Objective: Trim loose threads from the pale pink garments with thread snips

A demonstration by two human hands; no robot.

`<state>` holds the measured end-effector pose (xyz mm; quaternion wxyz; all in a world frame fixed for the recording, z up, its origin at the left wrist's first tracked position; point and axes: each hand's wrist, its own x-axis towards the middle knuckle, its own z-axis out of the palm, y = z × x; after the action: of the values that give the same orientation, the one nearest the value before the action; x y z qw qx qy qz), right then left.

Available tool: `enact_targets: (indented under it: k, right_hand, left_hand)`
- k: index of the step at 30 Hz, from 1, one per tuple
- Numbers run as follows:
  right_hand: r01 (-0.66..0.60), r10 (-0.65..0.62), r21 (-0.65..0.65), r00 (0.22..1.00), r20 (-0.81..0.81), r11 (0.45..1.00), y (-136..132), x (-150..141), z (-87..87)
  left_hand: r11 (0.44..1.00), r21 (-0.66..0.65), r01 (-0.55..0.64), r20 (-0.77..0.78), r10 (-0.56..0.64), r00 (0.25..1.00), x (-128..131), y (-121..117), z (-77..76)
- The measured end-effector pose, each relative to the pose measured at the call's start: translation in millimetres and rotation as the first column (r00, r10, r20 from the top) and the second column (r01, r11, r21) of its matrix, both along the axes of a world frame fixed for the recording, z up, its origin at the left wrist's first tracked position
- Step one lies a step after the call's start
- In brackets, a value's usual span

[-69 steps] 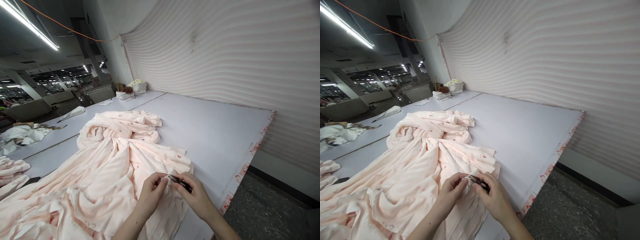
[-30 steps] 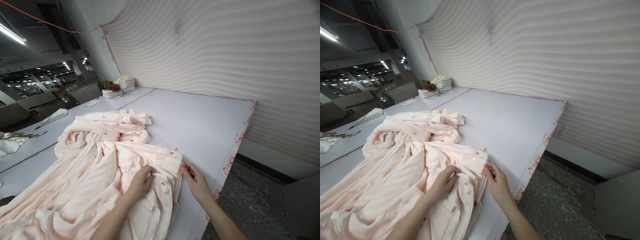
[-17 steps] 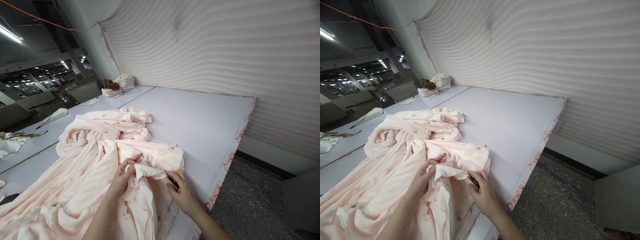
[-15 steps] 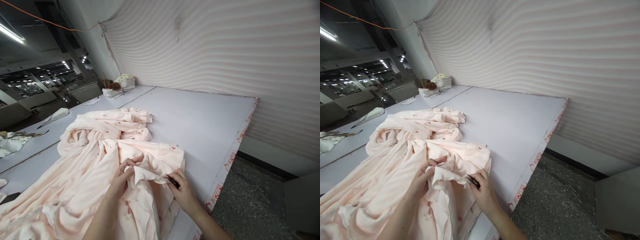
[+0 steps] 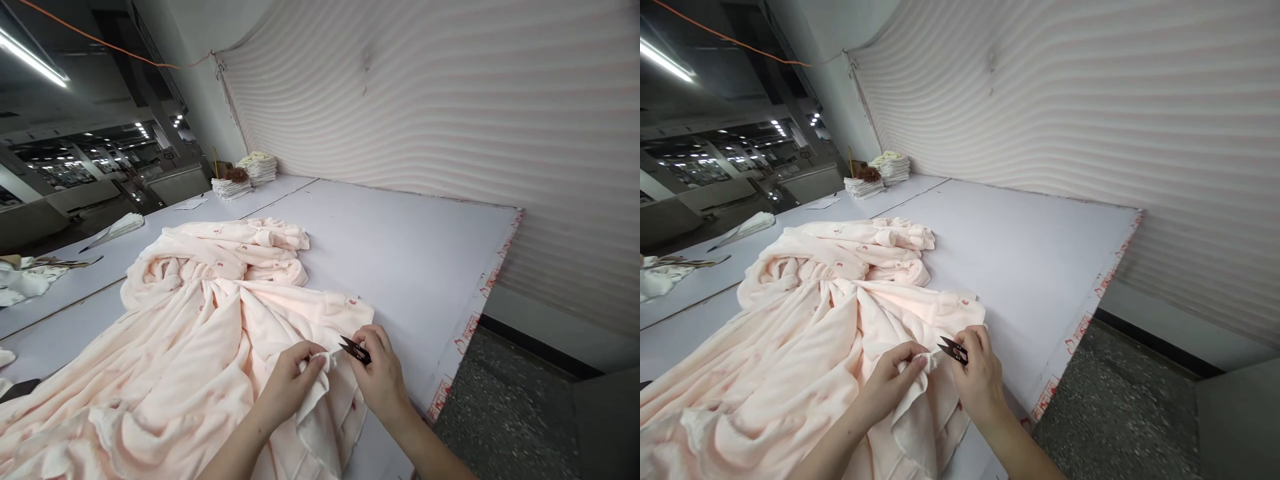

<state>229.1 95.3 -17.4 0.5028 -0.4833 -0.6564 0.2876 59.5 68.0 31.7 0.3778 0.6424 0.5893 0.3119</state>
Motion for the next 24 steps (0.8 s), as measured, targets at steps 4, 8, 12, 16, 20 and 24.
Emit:
enact_targets:
  k: [4,8,12,16,20,24]
  right_hand:
    - [-0.156,0.159,0.148,0.987,-0.012,0.977,-2.8,-3.2,1.3]
    - [-0.274,0.281,0.096,0.956,-0.080,0.957,-4.6,-9.8,-2.0]
    - [-0.303,0.293,-0.051,0.946,-0.141,0.952,-1.3,-17.0,-4.3]
    - [-0.274,0.247,-0.135,0.951,-0.186,0.952,-0.8,-21.5,-3.4]
    - [-0.262,0.215,-0.187,0.947,-0.237,0.947,-3.3,-13.0,-0.3]
    - [-0.309,0.258,-0.229,0.940,-0.225,0.923,-2.8,1.9,-0.8]
  left_hand:
    - [0.990,-0.089,-0.111,0.165,0.124,0.978,-0.5,3.9,-3.0]
    - [0.993,-0.102,-0.062,0.257,0.087,0.963,-0.4,3.4,-3.7]
    - [0.995,-0.086,-0.043,0.187,0.059,0.981,0.3,1.7,-0.7]
    - [0.987,-0.155,-0.040,0.227,0.075,0.971,3.6,3.9,2.3]
    - [0.961,-0.246,-0.129,0.347,0.211,0.914,7.4,5.8,0.7]
    - [0.933,-0.332,-0.138,0.492,0.296,0.818,8.5,5.1,-2.2]
